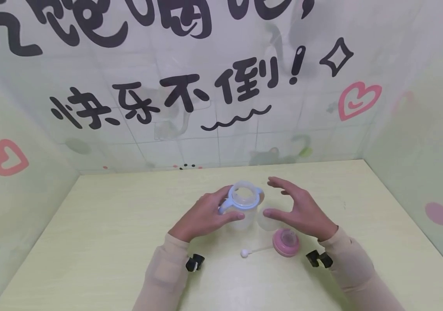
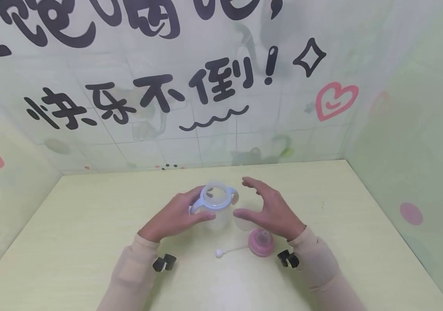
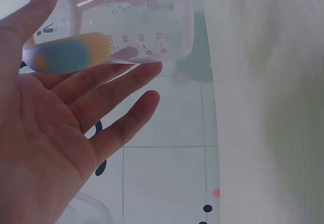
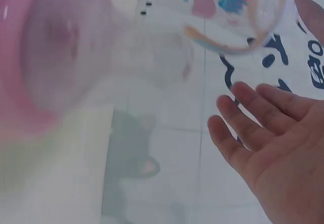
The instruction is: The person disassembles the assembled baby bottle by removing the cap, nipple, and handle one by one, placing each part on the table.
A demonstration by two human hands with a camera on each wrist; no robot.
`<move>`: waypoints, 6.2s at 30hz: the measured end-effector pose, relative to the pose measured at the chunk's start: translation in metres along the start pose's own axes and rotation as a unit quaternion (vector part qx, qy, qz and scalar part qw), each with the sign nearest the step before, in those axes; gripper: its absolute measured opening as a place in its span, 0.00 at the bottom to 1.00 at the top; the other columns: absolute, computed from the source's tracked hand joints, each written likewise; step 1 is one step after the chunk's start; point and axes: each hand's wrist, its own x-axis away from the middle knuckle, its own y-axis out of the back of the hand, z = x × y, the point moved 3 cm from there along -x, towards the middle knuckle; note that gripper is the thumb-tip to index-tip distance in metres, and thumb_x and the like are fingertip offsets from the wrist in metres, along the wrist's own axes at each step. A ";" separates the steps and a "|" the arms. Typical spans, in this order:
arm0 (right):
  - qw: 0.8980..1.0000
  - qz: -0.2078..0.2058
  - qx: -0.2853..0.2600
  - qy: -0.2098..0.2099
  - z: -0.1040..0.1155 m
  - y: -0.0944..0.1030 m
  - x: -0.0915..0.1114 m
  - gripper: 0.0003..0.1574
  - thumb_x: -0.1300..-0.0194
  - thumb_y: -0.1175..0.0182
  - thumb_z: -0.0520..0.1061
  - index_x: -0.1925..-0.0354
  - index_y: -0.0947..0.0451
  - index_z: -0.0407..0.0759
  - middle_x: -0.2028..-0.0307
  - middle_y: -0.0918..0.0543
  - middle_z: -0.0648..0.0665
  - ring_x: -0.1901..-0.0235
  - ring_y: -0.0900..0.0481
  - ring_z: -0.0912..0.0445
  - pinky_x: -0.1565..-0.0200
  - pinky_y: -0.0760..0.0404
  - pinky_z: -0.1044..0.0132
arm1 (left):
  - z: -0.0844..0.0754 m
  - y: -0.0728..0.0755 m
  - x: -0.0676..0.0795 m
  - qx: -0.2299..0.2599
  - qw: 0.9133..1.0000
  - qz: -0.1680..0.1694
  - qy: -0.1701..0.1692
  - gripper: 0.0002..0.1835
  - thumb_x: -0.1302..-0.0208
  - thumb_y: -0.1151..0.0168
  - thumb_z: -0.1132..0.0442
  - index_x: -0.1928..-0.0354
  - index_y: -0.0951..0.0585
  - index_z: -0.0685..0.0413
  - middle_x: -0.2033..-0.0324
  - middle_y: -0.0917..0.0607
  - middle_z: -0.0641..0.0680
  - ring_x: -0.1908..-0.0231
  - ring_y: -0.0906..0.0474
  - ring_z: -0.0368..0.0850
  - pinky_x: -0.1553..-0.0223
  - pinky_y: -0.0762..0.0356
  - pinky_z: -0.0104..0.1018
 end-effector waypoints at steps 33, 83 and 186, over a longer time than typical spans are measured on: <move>0.995 -0.005 -0.097 -0.007 0.017 -0.028 -0.010 0.43 0.48 0.22 0.49 0.36 0.26 0.45 0.43 0.19 0.49 0.46 0.22 0.53 0.43 0.27 0.51 | -0.013 -0.001 0.001 -0.007 0.999 0.008 -0.037 0.35 0.38 0.30 0.46 0.33 0.28 0.51 0.49 0.16 0.43 0.54 0.21 0.35 0.50 0.24 0.40; 0.986 -0.098 -0.083 -0.105 0.000 0.025 -0.038 0.30 0.40 0.28 0.48 0.42 0.23 0.39 0.57 0.16 0.42 0.59 0.20 0.51 0.54 0.23 0.62 | -0.003 -0.004 0.001 0.008 0.999 0.028 -0.015 0.37 0.38 0.30 0.47 0.31 0.30 0.51 0.51 0.15 0.42 0.50 0.18 0.41 0.43 0.26 0.50; 0.994 0.017 -0.108 -0.006 0.017 -0.017 -0.023 0.32 0.32 0.36 0.44 0.32 0.30 0.40 0.40 0.21 0.40 0.45 0.19 0.47 0.44 0.23 0.46 | 0.008 -0.003 0.003 0.060 0.998 -0.015 0.019 0.36 0.36 0.32 0.49 0.29 0.32 0.50 0.46 0.17 0.44 0.48 0.19 0.42 0.45 0.24 0.44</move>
